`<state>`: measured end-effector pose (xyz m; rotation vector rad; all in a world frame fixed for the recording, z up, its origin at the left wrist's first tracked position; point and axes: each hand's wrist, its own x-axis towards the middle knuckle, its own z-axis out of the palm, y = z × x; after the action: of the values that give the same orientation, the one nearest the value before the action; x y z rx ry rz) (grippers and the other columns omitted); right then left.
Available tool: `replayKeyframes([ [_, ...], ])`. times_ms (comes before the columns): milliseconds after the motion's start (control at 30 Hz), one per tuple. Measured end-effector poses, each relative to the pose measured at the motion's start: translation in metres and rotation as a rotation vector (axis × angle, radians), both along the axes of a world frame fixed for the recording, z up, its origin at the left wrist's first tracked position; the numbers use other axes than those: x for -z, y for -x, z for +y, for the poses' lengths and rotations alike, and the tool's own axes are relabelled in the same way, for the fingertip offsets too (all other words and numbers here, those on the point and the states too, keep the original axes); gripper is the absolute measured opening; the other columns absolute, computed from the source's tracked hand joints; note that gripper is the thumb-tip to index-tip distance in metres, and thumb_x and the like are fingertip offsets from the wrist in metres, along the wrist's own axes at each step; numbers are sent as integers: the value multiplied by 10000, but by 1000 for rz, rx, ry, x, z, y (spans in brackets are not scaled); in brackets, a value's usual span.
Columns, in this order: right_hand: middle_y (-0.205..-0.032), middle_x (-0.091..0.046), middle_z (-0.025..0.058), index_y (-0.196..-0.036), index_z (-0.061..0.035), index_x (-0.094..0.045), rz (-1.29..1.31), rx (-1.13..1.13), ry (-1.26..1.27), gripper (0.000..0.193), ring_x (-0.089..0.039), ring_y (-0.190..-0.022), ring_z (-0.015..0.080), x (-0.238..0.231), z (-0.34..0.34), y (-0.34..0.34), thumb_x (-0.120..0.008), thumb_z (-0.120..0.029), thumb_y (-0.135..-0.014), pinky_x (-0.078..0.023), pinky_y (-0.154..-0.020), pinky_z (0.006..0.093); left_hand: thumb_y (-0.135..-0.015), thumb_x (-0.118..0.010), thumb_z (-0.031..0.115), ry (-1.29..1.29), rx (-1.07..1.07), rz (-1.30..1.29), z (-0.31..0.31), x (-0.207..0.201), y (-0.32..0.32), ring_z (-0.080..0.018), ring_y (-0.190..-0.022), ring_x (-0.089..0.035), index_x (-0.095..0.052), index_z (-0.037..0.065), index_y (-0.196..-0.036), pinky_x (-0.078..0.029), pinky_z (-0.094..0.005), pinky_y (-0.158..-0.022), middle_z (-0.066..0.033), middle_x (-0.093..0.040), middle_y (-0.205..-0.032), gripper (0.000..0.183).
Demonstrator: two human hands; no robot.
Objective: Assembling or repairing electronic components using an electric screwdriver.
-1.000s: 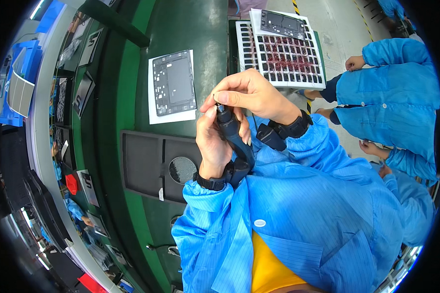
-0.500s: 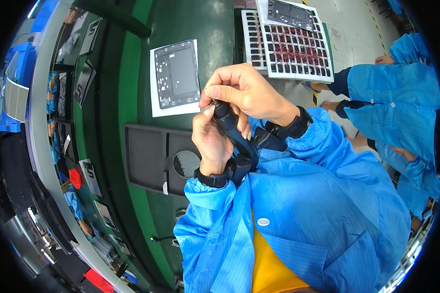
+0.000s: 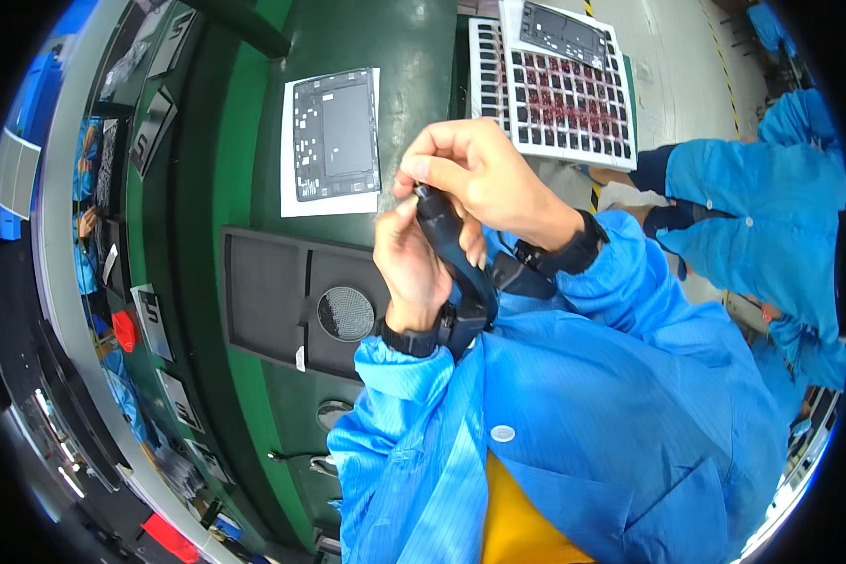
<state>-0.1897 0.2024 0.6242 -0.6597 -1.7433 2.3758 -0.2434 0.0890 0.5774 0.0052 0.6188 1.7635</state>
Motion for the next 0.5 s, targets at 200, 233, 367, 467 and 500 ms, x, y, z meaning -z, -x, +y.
replayKeyframes([
  [200, -728, -618, 72, -849, 45, -568, -25, 15, -2, 202, -507, -344, 86, 3, 3, 2, -486, -133, -897, -394, -285, 184, -822, -352, 456, 48, -27, -67, 2, -2, -8, -217, -492, -471, -497, 4, -907, -394, -321, -473, -112, -491, -604, 482],
  [233, -697, -611, 69, -851, 47, -569, -56, 5, 7, 204, -506, -343, 86, 0, 9, 6, -487, -134, -898, -392, -284, 184, -822, -352, 456, 43, -34, -70, 4, 0, -8, -217, -492, -471, -497, 4, -907, -394, -321, -473, -112, -491, -604, 482],
  [367, -605, -578, 65, -919, 50, -593, -9, -48, 19, 251, -501, -337, 104, 7, 22, -1, -486, -177, -910, -408, -299, 211, -805, -314, 557, 109, 16, -18, 8, -5, -12, -222, -495, -449, -460, 8, -793, -387, -311, -474, -109, -463, -577, 569],
  [467, -737, -601, 47, -977, 31, -625, 125, 28, -18, 275, -517, -445, 74, 17, 26, -6, -489, -202, -917, -426, -410, 186, -805, -298, 568, 90, 1, 38, 9, -11, -8, -218, -491, -443, -456, 7, -782, -384, -319, -476, -107, -453, -558, 584],
  [500, -706, -581, 35, -991, 27, -621, 138, -27, -22, 281, -513, -422, 81, 17, 23, -12, -481, -208, -924, -438, -414, 192, -807, -294, 566, 80, -22, 22, 6, -12, -6, -217, -490, -442, -456, 7, -781, -384, -321, -477, -108, -451, -555, 582],
])
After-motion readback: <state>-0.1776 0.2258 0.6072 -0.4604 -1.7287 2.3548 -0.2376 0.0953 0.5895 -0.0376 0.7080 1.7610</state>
